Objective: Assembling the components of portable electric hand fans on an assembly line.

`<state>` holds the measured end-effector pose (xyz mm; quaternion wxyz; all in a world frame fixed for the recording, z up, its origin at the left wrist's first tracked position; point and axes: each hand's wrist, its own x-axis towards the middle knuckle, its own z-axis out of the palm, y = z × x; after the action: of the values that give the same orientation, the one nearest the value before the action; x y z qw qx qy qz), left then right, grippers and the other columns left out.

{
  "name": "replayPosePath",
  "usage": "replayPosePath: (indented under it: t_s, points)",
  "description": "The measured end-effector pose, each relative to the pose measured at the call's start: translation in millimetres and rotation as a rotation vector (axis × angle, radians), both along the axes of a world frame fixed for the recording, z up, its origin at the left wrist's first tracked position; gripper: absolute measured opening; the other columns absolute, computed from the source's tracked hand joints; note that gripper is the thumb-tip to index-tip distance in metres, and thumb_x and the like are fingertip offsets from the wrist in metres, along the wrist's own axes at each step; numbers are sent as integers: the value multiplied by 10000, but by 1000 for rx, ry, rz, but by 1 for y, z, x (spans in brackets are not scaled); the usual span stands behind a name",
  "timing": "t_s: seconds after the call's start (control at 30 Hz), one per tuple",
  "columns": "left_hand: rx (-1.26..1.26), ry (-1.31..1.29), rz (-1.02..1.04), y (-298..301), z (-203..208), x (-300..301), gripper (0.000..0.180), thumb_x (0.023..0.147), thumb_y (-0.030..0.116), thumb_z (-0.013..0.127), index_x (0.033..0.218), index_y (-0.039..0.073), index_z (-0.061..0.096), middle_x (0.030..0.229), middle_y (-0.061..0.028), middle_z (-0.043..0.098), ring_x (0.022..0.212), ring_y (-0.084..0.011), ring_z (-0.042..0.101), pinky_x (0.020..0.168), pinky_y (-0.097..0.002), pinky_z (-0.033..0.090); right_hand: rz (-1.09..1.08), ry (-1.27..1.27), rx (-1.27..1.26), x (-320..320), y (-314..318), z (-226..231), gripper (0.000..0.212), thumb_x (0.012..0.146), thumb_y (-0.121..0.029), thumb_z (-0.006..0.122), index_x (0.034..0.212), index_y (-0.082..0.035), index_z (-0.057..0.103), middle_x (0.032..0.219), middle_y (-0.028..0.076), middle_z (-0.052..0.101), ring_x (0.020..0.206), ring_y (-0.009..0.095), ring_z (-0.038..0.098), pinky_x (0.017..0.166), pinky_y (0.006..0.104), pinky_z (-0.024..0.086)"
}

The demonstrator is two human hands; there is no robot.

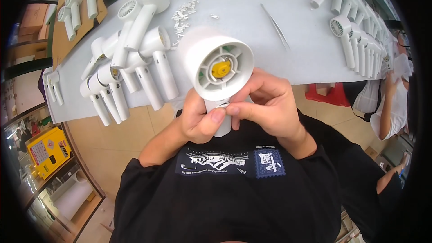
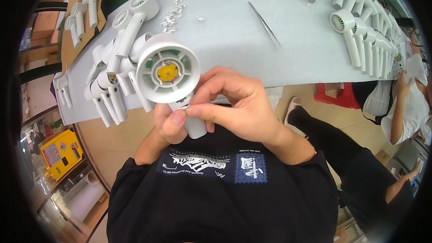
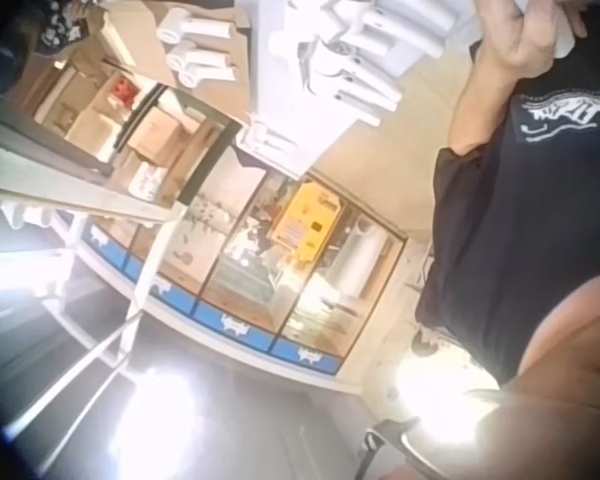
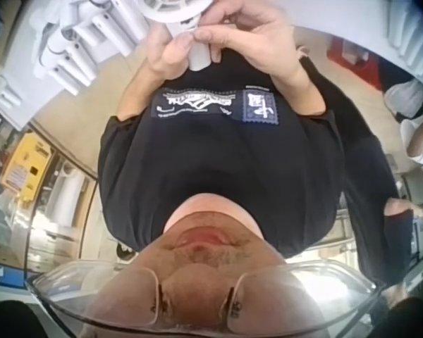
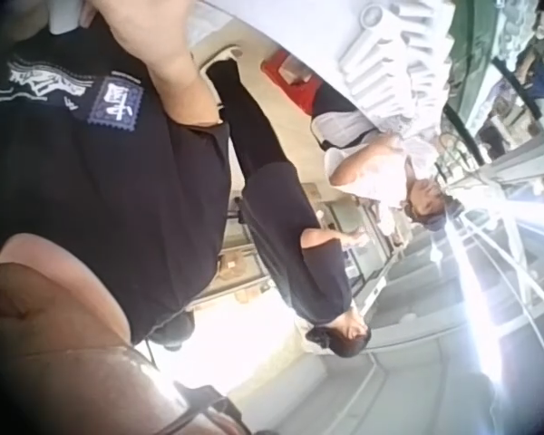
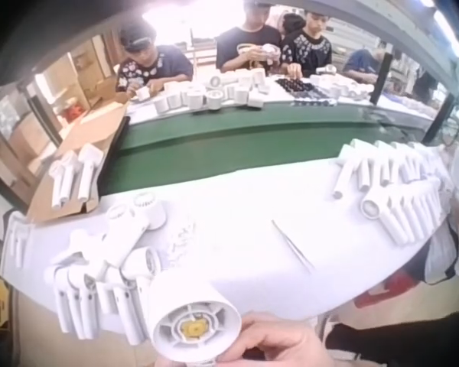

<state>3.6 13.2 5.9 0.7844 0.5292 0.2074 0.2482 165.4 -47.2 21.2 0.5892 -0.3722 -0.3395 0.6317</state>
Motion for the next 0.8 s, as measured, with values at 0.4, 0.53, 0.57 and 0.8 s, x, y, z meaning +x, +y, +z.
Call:
replayPosePath:
  t_s: [0.4,0.53,0.57,0.8]
  points:
    - [-143,-145,73,3,-21,2,374,920,230,415,1180,-29,343,904,-136,538,585,-195,614,549,-300,498,4,156,-125,-4,16,-18,211,837,16,660,1015,19,548,889,69,578,590,125,601,450,230,479]
    - [-55,-112,83,-1,-30,-12,357,928,225,412,1169,-35,369,870,-130,569,590,-190,620,552,-292,503,95,96,-178,-12,18,-24,205,864,-21,644,1047,28,565,886,58,548,550,119,592,443,223,449]
    - [-21,-118,47,-2,-32,-15,356,929,228,413,1162,-38,378,858,-128,576,594,-188,623,554,-293,505,134,82,-188,-13,17,-24,196,867,-24,640,1043,28,572,902,57,526,552,118,591,447,224,446]
    - [-52,-52,150,-9,-26,-7,465,866,362,471,1015,-77,506,741,-145,593,567,-213,608,536,-309,500,41,29,-123,-20,5,-27,107,875,-26,628,946,51,606,896,60,459,548,103,544,455,223,439]
